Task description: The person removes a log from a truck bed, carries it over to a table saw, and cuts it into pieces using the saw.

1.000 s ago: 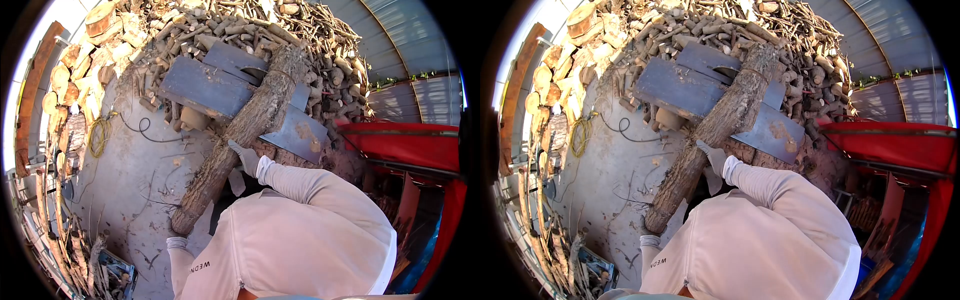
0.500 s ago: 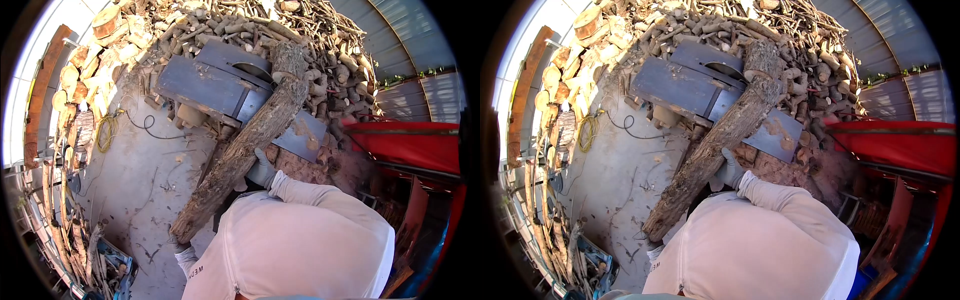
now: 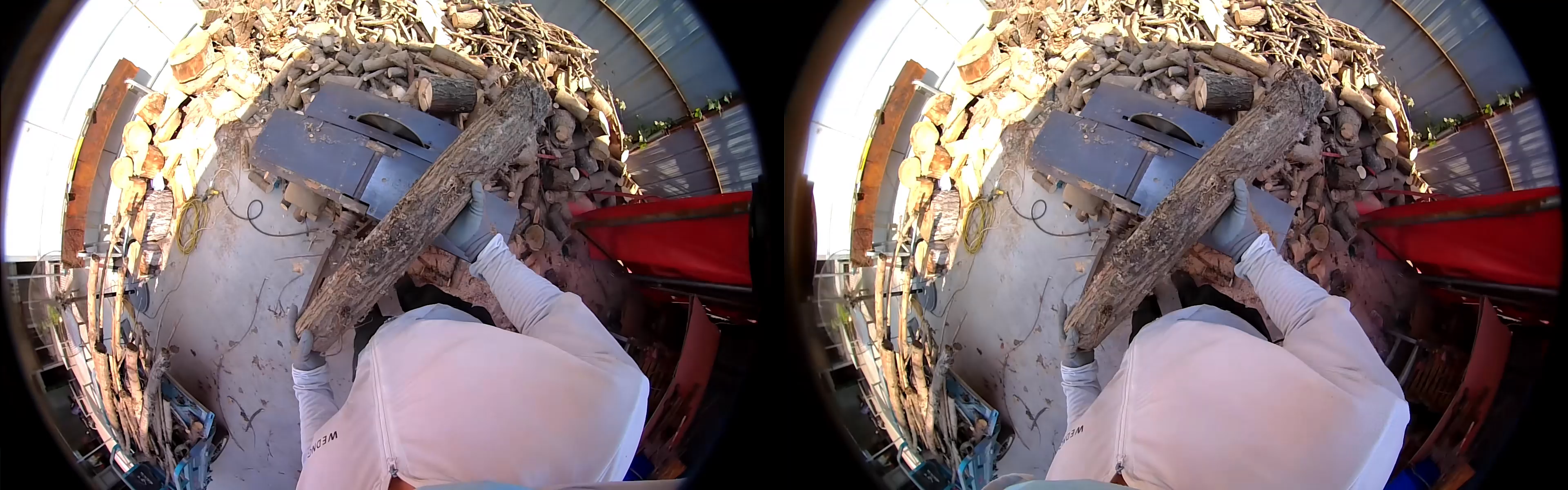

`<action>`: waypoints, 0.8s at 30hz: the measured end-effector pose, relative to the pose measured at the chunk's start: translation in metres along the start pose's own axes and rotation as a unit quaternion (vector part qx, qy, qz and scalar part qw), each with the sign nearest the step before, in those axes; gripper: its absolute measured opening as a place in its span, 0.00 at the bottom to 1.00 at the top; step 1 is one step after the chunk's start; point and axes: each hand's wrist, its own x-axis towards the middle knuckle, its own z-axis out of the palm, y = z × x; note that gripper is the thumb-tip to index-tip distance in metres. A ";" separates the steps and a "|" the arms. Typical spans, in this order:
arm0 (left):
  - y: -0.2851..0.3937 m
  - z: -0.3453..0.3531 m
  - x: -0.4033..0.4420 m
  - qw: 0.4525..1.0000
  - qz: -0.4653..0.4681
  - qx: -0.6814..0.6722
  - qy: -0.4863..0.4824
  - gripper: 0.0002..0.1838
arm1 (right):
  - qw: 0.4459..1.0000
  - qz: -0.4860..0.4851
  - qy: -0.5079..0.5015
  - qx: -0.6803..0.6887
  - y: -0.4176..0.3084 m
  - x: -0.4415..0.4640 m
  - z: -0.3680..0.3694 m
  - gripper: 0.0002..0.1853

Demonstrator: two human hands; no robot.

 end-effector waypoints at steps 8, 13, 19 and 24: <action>0.028 -0.058 -0.059 0.996 -0.079 -0.012 0.044 0.52 | 0.992 0.015 0.125 0.021 0.075 -0.057 -0.034 0.37; -0.011 -0.106 -0.102 0.975 -0.207 -0.070 0.036 0.48 | 0.979 0.084 0.184 0.017 0.083 -0.052 -0.046 0.33; -0.049 -0.070 -0.100 0.955 -0.246 -0.147 0.081 0.47 | 0.913 0.025 0.353 -0.204 0.065 -0.006 -0.075 0.40; -0.059 -0.032 -0.068 0.937 -0.295 -0.175 0.063 0.46 | 0.880 -0.078 0.359 -0.301 0.060 -0.007 -0.057 0.39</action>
